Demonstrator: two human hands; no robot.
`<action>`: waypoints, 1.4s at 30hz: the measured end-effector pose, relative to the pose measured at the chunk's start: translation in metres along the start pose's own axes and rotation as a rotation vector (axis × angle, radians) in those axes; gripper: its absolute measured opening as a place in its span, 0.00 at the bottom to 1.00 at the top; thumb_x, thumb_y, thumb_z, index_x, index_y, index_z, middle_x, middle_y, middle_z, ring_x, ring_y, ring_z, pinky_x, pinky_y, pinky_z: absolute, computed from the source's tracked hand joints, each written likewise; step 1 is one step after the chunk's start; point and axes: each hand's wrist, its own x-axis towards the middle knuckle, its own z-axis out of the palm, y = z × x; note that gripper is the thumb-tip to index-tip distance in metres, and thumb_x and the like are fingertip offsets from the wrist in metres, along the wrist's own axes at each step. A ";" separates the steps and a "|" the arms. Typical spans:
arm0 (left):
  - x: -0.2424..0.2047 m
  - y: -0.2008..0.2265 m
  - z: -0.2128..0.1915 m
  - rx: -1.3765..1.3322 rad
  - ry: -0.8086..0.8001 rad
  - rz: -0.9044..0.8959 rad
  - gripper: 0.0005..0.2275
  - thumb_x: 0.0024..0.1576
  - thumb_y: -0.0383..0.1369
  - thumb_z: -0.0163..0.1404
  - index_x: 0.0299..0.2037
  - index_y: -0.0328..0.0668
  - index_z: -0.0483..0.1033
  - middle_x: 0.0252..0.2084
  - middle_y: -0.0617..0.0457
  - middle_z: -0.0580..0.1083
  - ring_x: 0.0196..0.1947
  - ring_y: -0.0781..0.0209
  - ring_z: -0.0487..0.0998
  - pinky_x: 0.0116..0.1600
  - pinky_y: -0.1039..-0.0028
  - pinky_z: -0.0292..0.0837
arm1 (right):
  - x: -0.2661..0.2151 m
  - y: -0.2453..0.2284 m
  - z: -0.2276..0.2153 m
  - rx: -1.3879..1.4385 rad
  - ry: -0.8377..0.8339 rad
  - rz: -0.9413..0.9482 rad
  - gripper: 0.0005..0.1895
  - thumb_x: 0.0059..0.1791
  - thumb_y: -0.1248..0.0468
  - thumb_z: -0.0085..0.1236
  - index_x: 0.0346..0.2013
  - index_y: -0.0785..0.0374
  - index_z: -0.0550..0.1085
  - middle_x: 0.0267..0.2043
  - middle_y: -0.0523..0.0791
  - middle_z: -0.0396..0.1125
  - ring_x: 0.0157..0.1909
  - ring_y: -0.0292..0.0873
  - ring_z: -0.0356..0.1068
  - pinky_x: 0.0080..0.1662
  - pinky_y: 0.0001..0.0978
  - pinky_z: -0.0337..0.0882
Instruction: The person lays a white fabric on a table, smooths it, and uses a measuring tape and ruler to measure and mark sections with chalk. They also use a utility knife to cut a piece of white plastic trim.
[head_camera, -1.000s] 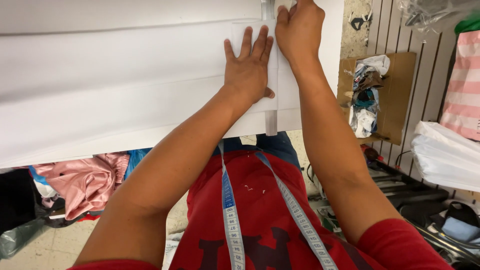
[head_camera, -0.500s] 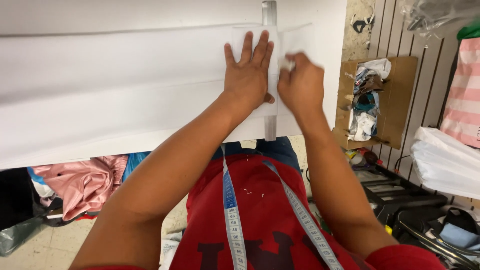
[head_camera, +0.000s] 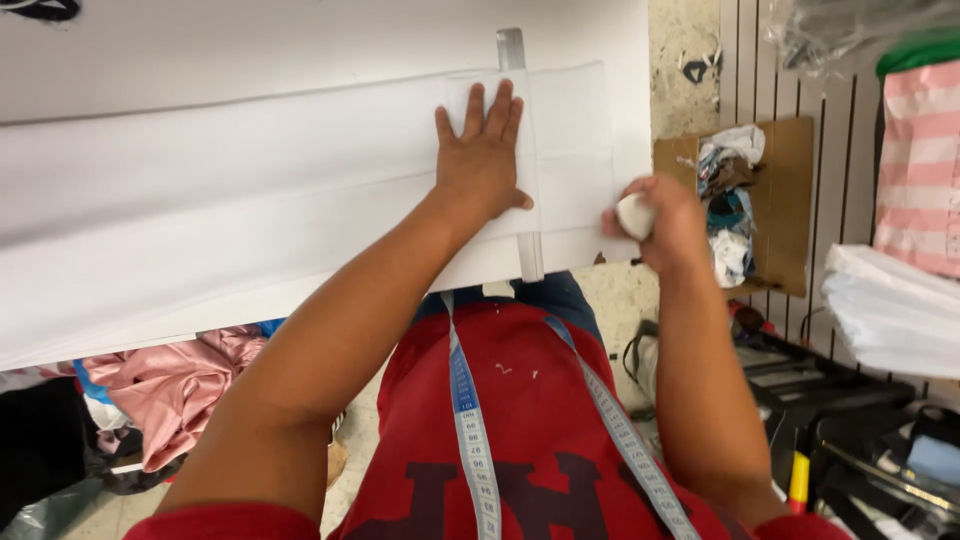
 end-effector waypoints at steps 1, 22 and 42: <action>-0.002 0.001 0.001 0.007 -0.001 0.015 0.56 0.53 0.60 0.56 0.78 0.45 0.24 0.80 0.54 0.21 0.78 0.45 0.20 0.75 0.37 0.28 | -0.004 -0.010 0.011 0.008 0.014 -0.003 0.07 0.42 0.71 0.42 0.29 0.64 0.70 0.37 0.51 0.62 0.40 0.54 0.68 0.36 0.44 0.81; 0.010 -0.022 0.028 -0.298 0.325 0.151 0.40 0.60 0.53 0.53 0.78 0.44 0.47 0.80 0.46 0.46 0.79 0.42 0.34 0.76 0.44 0.18 | 0.046 -0.025 0.053 -1.398 -0.549 -1.248 0.17 0.52 0.63 0.60 0.56 0.53 0.79 0.64 0.44 0.71 0.51 0.56 0.75 0.44 0.50 0.75; -0.057 -0.036 0.025 -0.568 0.660 0.469 0.51 0.45 0.43 0.66 0.76 0.29 0.47 0.76 0.26 0.50 0.77 0.29 0.46 0.78 0.46 0.31 | 0.046 -0.022 0.129 -2.103 -0.424 -0.912 0.13 0.48 0.47 0.60 0.44 0.43 0.82 0.35 0.47 0.78 0.37 0.54 0.80 0.34 0.50 0.77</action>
